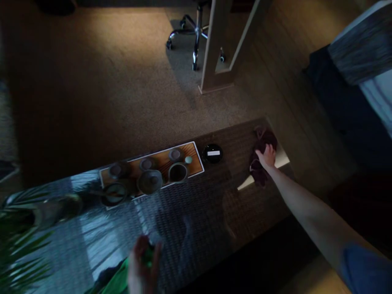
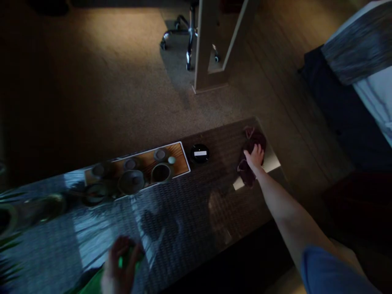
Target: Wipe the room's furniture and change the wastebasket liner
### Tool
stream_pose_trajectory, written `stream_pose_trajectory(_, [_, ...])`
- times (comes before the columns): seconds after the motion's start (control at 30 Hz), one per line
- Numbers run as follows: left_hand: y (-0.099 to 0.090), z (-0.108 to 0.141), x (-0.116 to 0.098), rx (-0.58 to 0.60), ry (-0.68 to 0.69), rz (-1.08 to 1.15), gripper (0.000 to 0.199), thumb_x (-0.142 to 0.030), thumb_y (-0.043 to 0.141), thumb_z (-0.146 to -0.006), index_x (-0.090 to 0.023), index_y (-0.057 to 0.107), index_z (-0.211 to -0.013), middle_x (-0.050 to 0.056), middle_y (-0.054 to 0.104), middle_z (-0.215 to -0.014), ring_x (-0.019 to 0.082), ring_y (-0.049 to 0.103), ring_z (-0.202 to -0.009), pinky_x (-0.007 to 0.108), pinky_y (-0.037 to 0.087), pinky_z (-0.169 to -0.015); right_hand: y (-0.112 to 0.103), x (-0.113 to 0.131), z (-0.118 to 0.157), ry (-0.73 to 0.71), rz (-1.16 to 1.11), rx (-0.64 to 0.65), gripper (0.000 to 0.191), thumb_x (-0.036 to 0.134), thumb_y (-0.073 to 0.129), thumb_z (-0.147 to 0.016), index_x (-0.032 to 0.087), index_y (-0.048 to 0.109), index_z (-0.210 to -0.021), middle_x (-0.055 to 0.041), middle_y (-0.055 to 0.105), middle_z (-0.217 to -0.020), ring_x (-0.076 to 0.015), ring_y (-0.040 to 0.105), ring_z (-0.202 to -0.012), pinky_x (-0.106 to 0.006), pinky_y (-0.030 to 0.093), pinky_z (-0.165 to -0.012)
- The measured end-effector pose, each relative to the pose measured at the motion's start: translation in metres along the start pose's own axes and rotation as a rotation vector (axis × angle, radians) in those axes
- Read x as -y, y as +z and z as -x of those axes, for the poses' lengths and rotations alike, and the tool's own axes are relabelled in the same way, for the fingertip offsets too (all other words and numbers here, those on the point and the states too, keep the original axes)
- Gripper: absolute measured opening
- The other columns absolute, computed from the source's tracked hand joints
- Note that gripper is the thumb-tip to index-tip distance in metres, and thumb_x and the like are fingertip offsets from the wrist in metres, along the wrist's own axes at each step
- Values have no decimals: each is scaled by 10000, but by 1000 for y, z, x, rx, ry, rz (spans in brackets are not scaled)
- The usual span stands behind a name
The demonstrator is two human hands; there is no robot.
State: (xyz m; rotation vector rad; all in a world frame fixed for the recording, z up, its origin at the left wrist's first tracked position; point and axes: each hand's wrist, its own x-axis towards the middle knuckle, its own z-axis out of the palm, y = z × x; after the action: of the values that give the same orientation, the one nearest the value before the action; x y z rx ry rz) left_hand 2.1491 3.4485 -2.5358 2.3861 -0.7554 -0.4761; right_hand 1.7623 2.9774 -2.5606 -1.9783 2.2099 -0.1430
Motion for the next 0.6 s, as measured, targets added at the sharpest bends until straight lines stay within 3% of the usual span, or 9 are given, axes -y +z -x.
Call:
stream_pose_trajectory(0.03, [31, 11, -34, 70, 173, 123, 539, -580, 632, -883, -254, 537, -1302, 65, 712, -1167, 283, 747, -968, 478, 669, -835, 3, 16, -26, 41, -20, -21, 774, 358, 574, -971, -70, 314, -1561, -328, 255, -1656, -410, 260, -1521, -605, 222, -1256])
stream_pose_trajectory(0.1, [90, 5, -111, 71, 446, 132, 403, -358, 612, -971, -208, 565, -1343, 129, 663, -1287, 285, 677, -1186, 477, 624, -989, 10, 48, -67, -27, -48, -24, 796, 438, 585, -994, -8, 303, -1590, -287, 226, -1680, -394, 215, -1521, -601, 182, -1254])
stream_pose_trajectory(0.17, [136, -34, -187, 85, 678, 59, 329, -200, 556, -991, -147, 613, -1311, 163, 634, -1349, 279, 614, -1252, 463, 571, -1077, 15, 66, -89, -141, -77, -10, 793, 468, 613, -993, 44, 324, -1597, -235, 216, -1698, -370, 175, -1525, -578, 145, -1265])
stream_pose_trajectory(0.27, [180, -111, -267, 167, 749, -234, 374, -42, 472, -946, -93, 680, -1253, 194, 565, -1474, 365, 484, -1401, 537, 459, -1184, 14, 58, -88, -363, -115, 17, 658, 413, 546, -1045, 63, 378, -1576, -162, 288, -1688, -294, 185, -1524, -486, 140, -1294])
stream_pose_trajectory(0.33, [192, -148, -293, 294, 751, -420, 351, -47, 474, -933, -100, 727, -1170, 200, 520, -1521, 406, 460, -1412, 581, 423, -1194, 11, 40, -73, -497, -139, 34, 560, 338, 515, -1061, 54, 440, -1538, -134, 368, -1656, -251, 224, -1512, -422, 157, -1308])
stream_pose_trajectory(0.43, [197, -169, -305, 470, 652, -541, 390, -49, 458, -933, -136, 723, -1205, 203, 504, -1501, 395, 519, -1331, 536, 529, -1074, 14, 32, -50, -648, -178, 75, 472, 219, 537, -1029, 43, 530, -1467, -137, 460, -1602, -252, 284, -1496, -432, 206, -1316])
stream_pose_trajectory(0.5, [202, -165, -306, 518, 617, -542, 432, -31, 444, -928, -149, 702, -1253, 197, 511, -1467, 379, 532, -1297, 496, 570, -1011, 24, 54, -40, -797, -215, 134, 447, 151, 568, -984, 92, 587, -1427, -91, 517, -1570, -253, 335, -1491, -448, 262, -1309])
stream_pose_trajectory(0.6, [214, -141, -295, 557, 677, -469, 374, -37, 439, -949, -117, 719, -1184, 186, 544, -1391, 326, 542, -1271, 452, 540, -1082, 45, 118, -33, -1073, -287, 251, 475, 96, 582, -938, 169, 623, -1405, -47, 565, -1536, -259, 413, -1473, -506, 331, -1279])
